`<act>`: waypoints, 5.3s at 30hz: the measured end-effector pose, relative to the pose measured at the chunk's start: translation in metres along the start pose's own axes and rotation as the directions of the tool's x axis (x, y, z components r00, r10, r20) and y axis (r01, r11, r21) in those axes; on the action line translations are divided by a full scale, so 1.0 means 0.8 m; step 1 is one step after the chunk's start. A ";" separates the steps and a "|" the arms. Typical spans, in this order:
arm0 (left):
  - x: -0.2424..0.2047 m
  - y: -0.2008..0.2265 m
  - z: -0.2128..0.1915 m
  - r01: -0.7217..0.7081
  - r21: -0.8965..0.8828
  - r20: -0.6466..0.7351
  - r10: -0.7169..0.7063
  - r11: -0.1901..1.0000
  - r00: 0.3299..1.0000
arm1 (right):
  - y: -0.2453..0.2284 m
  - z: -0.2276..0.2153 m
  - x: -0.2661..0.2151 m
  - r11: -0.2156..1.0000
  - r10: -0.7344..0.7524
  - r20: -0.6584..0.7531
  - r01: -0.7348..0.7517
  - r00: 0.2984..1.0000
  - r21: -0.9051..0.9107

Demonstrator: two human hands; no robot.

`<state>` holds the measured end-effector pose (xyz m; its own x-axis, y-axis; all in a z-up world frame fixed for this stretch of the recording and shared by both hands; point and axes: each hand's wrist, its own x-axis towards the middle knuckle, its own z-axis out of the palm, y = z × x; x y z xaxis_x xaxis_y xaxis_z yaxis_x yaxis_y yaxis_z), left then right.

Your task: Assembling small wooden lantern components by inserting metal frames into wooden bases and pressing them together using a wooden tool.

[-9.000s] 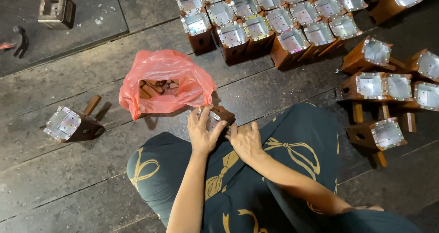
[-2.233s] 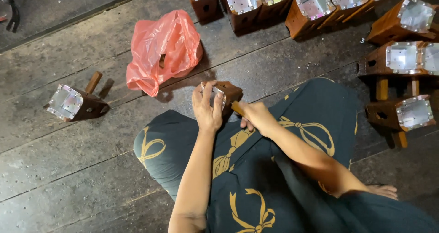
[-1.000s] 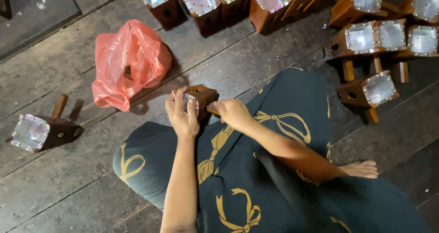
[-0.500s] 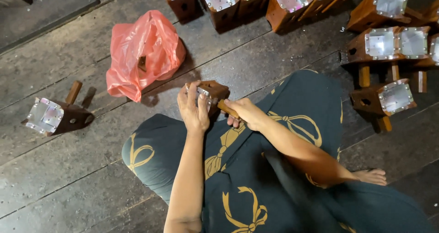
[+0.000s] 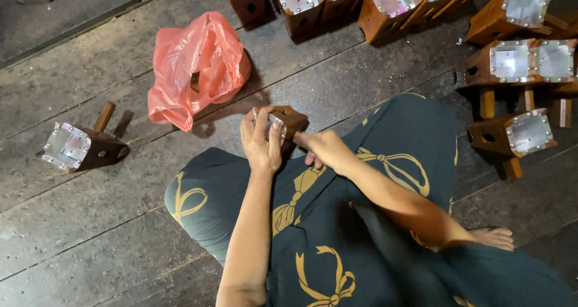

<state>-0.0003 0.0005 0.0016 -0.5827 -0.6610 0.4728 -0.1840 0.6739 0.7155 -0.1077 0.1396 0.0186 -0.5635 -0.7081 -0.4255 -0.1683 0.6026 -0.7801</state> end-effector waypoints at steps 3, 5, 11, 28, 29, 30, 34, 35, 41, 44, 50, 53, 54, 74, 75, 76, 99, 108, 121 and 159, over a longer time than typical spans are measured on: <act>0.000 0.004 -0.003 0.041 -0.012 -0.044 -0.042 0.999 0.998 | 0.014 0.005 0.016 0.679 0.295 0.187 -0.344 0.937 0.648; -0.002 0.004 -0.006 0.081 -0.020 -0.046 -0.081 0.997 0.996 | 0.019 0.002 0.019 0.986 0.137 0.066 -0.143 0.988 0.088; 0.002 0.006 -0.003 0.038 -0.010 -0.070 -0.039 0.999 0.997 | 0.005 0.000 -0.007 0.378 -0.840 -0.117 0.415 0.530 -0.828; -0.004 0.000 -0.002 0.031 -0.005 -0.065 -0.031 1.000 0.997 | 0.020 0.013 -0.002 0.483 -0.780 -0.134 0.452 0.612 -0.750; 0.000 0.000 0.000 0.029 -0.024 -0.082 -0.031 0.999 0.996 | 0.028 0.015 0.008 0.361 -0.852 -0.104 0.433 0.513 -0.826; 0.000 0.000 0.000 0.026 -0.027 -0.083 -0.028 0.999 0.996 | 0.034 0.020 0.009 0.360 -0.853 -0.105 0.430 0.512 -0.828; 0.001 0.001 -0.004 0.016 -0.017 -0.037 -0.016 1.000 0.999 | 0.048 0.025 0.021 0.972 -0.197 -0.206 0.218 0.959 0.086; 0.001 0.002 -0.005 0.019 -0.017 -0.032 -0.020 1.000 0.999 | 0.049 0.024 0.025 0.705 0.192 0.121 -0.223 0.974 0.673; 0.000 0.007 -0.006 0.063 0.002 -0.040 -0.063 0.998 0.997 | 0.017 0.004 0.000 0.932 -0.161 -0.159 0.098 0.974 -0.348; 0.000 0.009 -0.004 0.058 -0.029 -0.073 -0.060 0.998 0.996 | -0.004 -0.004 -0.019 0.624 -0.681 -0.171 0.442 0.712 -0.644; 0.000 0.002 -0.001 0.038 -0.025 -0.070 -0.039 0.999 0.997 | 0.031 0.016 0.003 0.647 -0.658 -0.192 0.416 0.728 -0.639; 0.000 0.005 -0.005 0.036 -0.008 -0.041 -0.036 0.999 0.999 | 0.028 0.017 0.016 0.774 0.227 0.154 -0.274 0.962 0.571; 0.000 0.005 -0.005 0.038 -0.009 -0.039 -0.038 0.999 0.999 | 0.026 0.016 0.015 0.773 0.229 0.154 -0.276 0.961 0.571; -0.004 0.001 -0.001 0.027 0.034 -0.014 -0.026 0.999 1.000 | 0.008 0.020 -0.012 0.624 -0.593 -0.172 0.314 0.787 -0.715; -0.004 0.001 -0.003 0.030 0.037 -0.012 -0.030 0.999 0.999 | 0.011 0.021 -0.010 0.627 -0.591 -0.170 0.316 0.789 -0.712; -0.003 0.001 -0.004 0.027 0.020 -0.027 -0.026 0.999 0.999 | 0.014 0.023 -0.008 0.525 -0.669 -0.148 0.322 0.729 -0.788; 0.061 0.123 -0.102 0.559 0.154 0.596 -0.527 0.815 0.605 | -0.109 -0.101 -0.088 0.831 -0.032 0.109 0.087 0.994 -0.550; 0.006 0.141 -0.098 0.726 -0.458 0.822 -0.066 0.513 0.565 | -0.158 -0.150 -0.157 0.571 -0.820 0.362 0.671 0.443 0.473; -0.002 0.171 -0.095 0.848 -0.524 0.793 -0.318 0.075 0.519 | -0.114 -0.101 -0.176 0.567 -0.762 -0.062 0.711 0.644 0.415; 0.006 0.146 -0.041 0.743 -0.636 0.770 -0.222 -0.206 0.598 | -0.182 -0.142 -0.155 0.150 -0.846 -0.145 0.490 0.513 0.859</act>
<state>0.0017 0.0654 0.1042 -0.9171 -0.2908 -0.2728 0.1084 -0.8402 0.5313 -0.1049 0.1815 0.2371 -0.2639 -0.8198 0.5082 0.3934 -0.5725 -0.7193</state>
